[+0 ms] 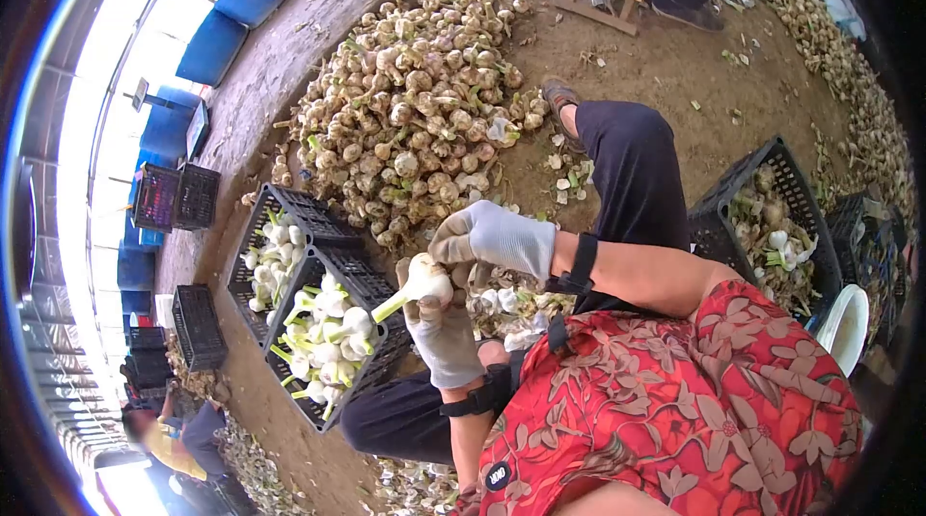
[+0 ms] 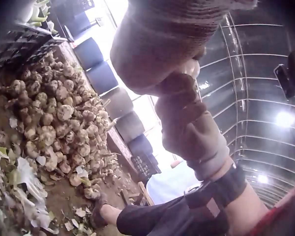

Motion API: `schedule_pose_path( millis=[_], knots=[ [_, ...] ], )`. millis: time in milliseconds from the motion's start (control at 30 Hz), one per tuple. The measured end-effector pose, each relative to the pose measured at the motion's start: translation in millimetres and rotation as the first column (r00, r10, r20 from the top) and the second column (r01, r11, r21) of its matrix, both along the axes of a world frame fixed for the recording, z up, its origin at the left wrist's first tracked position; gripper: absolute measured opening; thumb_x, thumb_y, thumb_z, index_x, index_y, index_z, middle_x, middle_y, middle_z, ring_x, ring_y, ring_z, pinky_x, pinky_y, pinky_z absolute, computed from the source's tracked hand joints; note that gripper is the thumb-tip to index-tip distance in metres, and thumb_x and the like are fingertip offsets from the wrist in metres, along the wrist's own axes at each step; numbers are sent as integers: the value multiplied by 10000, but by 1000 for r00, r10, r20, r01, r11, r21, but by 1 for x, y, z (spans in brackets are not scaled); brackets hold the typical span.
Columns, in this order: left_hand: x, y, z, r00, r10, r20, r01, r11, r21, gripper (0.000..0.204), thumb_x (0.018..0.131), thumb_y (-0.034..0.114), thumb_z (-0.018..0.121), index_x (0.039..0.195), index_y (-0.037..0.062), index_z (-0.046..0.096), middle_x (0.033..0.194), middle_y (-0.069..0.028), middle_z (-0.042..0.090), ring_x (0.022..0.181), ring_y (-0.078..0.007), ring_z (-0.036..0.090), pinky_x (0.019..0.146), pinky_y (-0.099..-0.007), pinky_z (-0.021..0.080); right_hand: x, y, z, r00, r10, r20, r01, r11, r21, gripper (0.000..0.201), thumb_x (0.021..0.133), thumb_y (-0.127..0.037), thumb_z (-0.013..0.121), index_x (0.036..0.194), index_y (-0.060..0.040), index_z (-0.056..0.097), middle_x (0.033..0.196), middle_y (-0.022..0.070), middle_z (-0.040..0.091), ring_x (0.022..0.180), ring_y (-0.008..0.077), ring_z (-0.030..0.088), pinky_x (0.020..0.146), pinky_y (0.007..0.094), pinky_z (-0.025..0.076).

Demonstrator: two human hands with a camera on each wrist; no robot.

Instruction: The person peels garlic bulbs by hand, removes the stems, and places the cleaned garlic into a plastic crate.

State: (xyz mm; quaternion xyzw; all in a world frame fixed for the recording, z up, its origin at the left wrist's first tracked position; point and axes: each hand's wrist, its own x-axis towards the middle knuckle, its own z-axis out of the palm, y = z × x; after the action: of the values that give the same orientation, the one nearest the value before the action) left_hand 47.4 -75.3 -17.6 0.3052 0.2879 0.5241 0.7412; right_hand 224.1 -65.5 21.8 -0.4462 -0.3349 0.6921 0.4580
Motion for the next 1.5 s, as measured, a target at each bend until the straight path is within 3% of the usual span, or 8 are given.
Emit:
schedule_pose_path(
  millis=[100,433,733,900,1000,1067,1300,1500],
  knots=[
    [8,-1,14,978,95,-184,-86,995,58,691,830,196,748,1403,50,391,1199,-92,574,1047,-192,604,871,-317,511,-12,-7,-14,758,-351,549,-70,794,603,212,856,-173,648,1015,-34,659,847,127,687,761,242,679,640,347,534],
    [10,-11,15,960,108,-259,-106,994,22,622,844,235,739,1348,-3,464,1100,-50,606,919,-132,583,759,-270,477,-19,-10,-10,435,-458,775,-233,774,588,131,817,-130,659,922,-52,647,833,112,660,774,319,654,657,386,519],
    [5,-2,18,996,-60,-71,65,996,63,738,773,150,759,1396,14,388,1213,-77,536,1072,-185,536,933,-329,432,-12,6,-24,670,-434,602,115,862,493,143,818,-29,571,950,-2,618,837,151,646,785,286,650,698,361,502],
    [10,-4,14,948,-38,317,90,984,-152,679,908,436,579,1444,78,367,1381,-164,465,1263,-296,467,1036,-447,408,-23,-13,-1,720,-414,557,6,807,591,122,840,-53,564,935,-1,621,818,155,649,783,279,658,687,357,503],
    [14,3,3,989,107,-102,-114,991,-68,631,906,416,542,1422,76,412,1378,-168,479,1285,-323,450,1072,-482,379,-21,-5,-20,702,-435,564,73,832,550,145,854,-97,567,948,0,618,819,183,647,776,325,650,684,386,502],
    [8,8,6,947,75,312,-34,990,-133,587,862,248,540,1406,58,432,1421,-192,441,1334,-348,402,1086,-513,369,-8,13,-51,720,-405,564,203,900,386,193,853,-157,588,958,4,603,837,224,639,801,400,630,700,436,497],
    [-14,21,6,763,92,640,-5,991,-137,626,801,167,586,1394,38,435,1452,-219,394,1364,-393,345,1160,-555,227,21,16,-45,46,135,990,-539,838,-89,257,765,-159,631,987,-31,610,956,212,653,872,343,656,710,450,522],
    [-31,34,-28,757,255,602,23,910,-414,458,879,200,529,1302,24,520,1339,-250,502,1292,-413,427,1128,-550,295,7,48,-9,335,-86,938,-615,734,287,437,773,-136,628,1208,-117,599,1002,178,636,929,350,644,749,438,524]
  ],
)
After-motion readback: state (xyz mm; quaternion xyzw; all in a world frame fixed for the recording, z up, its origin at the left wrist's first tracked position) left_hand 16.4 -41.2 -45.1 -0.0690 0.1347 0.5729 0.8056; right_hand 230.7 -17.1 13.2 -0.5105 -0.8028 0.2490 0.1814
